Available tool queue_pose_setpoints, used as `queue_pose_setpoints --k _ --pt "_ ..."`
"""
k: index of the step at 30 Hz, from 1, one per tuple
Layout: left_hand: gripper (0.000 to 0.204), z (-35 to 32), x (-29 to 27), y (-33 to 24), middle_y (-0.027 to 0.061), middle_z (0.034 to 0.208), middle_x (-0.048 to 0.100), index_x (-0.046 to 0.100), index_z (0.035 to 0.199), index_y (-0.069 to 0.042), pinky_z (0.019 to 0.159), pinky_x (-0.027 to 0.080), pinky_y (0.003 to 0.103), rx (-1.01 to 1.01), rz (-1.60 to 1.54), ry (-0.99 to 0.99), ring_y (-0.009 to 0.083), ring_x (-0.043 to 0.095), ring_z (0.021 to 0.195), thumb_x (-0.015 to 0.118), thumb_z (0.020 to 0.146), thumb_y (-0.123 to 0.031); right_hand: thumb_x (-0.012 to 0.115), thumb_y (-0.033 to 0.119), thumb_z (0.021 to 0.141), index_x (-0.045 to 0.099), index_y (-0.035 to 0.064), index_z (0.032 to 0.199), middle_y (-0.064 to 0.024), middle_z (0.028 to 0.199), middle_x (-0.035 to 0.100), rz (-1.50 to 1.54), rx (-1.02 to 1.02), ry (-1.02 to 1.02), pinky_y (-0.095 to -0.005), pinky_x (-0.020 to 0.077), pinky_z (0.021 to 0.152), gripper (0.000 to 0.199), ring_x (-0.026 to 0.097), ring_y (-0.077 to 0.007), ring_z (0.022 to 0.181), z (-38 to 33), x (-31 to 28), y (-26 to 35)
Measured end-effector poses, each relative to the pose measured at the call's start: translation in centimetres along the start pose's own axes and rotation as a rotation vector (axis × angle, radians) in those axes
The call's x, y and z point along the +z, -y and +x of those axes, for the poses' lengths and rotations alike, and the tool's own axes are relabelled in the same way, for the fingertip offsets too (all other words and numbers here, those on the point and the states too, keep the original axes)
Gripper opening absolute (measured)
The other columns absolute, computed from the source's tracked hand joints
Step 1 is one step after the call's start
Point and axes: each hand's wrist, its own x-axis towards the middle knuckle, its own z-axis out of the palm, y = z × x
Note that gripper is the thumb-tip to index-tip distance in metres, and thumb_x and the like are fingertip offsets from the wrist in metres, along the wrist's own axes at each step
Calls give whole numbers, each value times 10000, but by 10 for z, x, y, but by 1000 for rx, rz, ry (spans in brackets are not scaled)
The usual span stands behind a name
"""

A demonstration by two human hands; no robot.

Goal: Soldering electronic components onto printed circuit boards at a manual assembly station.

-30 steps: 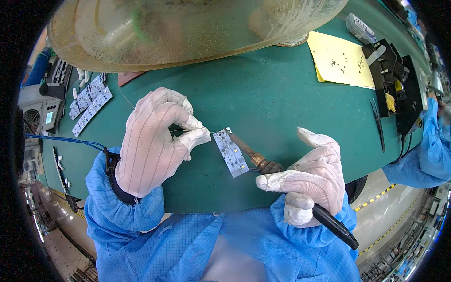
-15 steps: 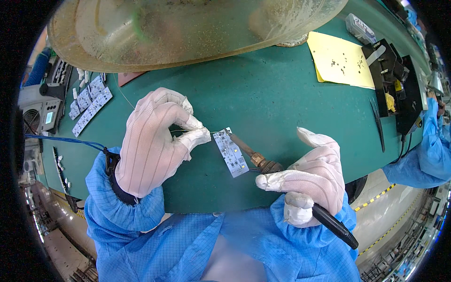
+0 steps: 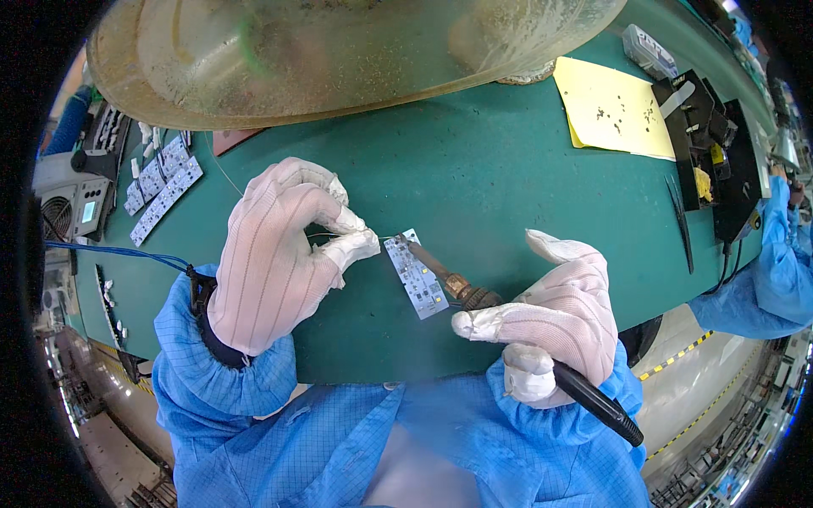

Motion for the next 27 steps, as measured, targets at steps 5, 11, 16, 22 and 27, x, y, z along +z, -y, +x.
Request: queue_pose_setpoints --k 5,11,16,22,27 --pt "239 1 -1 0 116 893 628 636 739 -62 804 460 396 18 -1 13 304 599 870 818 636 -177 304 493 1026 704 122 721 16 638 643 -10 -5 -39 -570 460 909 625 504 -184 574 1 3 3" --pt "254 0 -1 1 116 898 627 628 758 -61 807 461 390 29 23 6 306 600 871 818 628 -167 315 495 1020 698 114 702 12 638 639 -11 -23 -81 -564 476 896 627 503 -178 572 3 7 4" --pt "259 0 0 2 117 901 630 616 767 -61 803 468 397 42 17 -23 310 606 872 814 623 -144 304 507 1018 710 125 713 10 634 638 -23 6 -55 -569 474 897 636 503 -182 581 2 4 5" --pt "266 1 1 3 119 894 629 610 770 -60 794 470 401 50 -4 -17 313 604 853 815 625 -146 302 518 1016 713 128 713 5 619 629 -41 -14 -20 -567 475 897 643 500 -187 580 2 4 3" --pt "264 2 -3 4 115 886 625 609 772 -58 778 462 400 55 15 -40 313 598 842 815 631 -145 232 539 1021 709 114 741 7 620 638 -1 6 -11 -587 430 943 697 512 -218 625 0 -5 4"
